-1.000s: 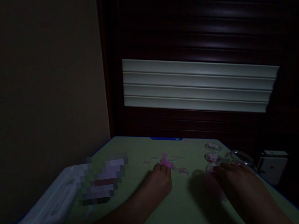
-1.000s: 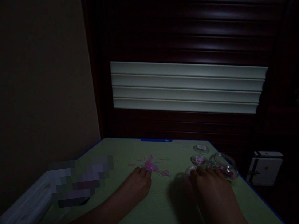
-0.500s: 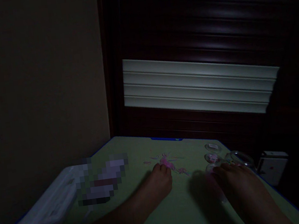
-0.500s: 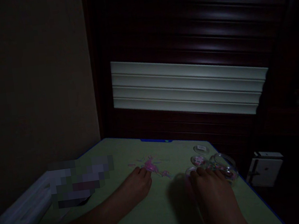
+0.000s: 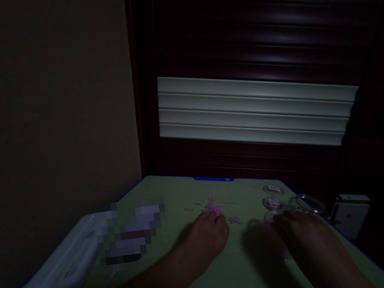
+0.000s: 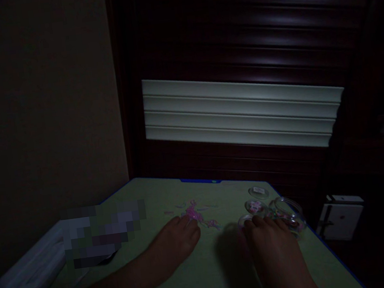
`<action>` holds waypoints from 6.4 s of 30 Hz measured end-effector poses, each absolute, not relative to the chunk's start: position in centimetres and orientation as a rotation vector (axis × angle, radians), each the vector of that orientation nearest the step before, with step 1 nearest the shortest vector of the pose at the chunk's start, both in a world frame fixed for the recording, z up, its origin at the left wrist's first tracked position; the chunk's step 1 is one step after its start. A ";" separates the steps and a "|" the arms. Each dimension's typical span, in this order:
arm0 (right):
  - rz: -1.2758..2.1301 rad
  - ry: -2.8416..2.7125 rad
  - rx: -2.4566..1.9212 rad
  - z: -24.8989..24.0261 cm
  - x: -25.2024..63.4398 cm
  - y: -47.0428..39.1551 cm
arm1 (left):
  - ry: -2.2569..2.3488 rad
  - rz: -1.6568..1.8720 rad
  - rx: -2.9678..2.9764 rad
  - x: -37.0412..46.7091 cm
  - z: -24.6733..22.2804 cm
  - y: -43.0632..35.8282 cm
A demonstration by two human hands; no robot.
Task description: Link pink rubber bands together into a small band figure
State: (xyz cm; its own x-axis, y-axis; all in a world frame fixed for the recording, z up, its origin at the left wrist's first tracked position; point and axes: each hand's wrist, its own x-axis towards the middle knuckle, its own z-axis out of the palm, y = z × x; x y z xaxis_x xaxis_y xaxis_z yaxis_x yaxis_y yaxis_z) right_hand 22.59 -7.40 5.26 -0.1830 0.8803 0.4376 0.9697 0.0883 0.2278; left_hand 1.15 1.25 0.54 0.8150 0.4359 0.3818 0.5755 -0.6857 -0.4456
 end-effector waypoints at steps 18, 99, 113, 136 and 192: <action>-0.798 -2.187 -1.649 5.4 22.2 -7.6 | -1.409 -1.303 -3.085 2.5 0.0 -0.4; -0.705 -2.049 -2.042 5.9 22.6 -7.9 | -1.243 -1.156 -3.199 2.2 0.2 -1.1; -0.730 -2.072 -1.996 5.3 22.7 -7.7 | -1.241 -1.156 -3.201 2.1 0.4 -1.3; -0.774 -2.130 -1.833 4.9 23.2 -7.3 | -1.316 -1.228 -3.111 1.2 0.8 1.4; -0.658 -2.170 -1.893 5.0 23.1 -7.2 | -0.693 -0.240 -2.556 0.0 -0.1 3.8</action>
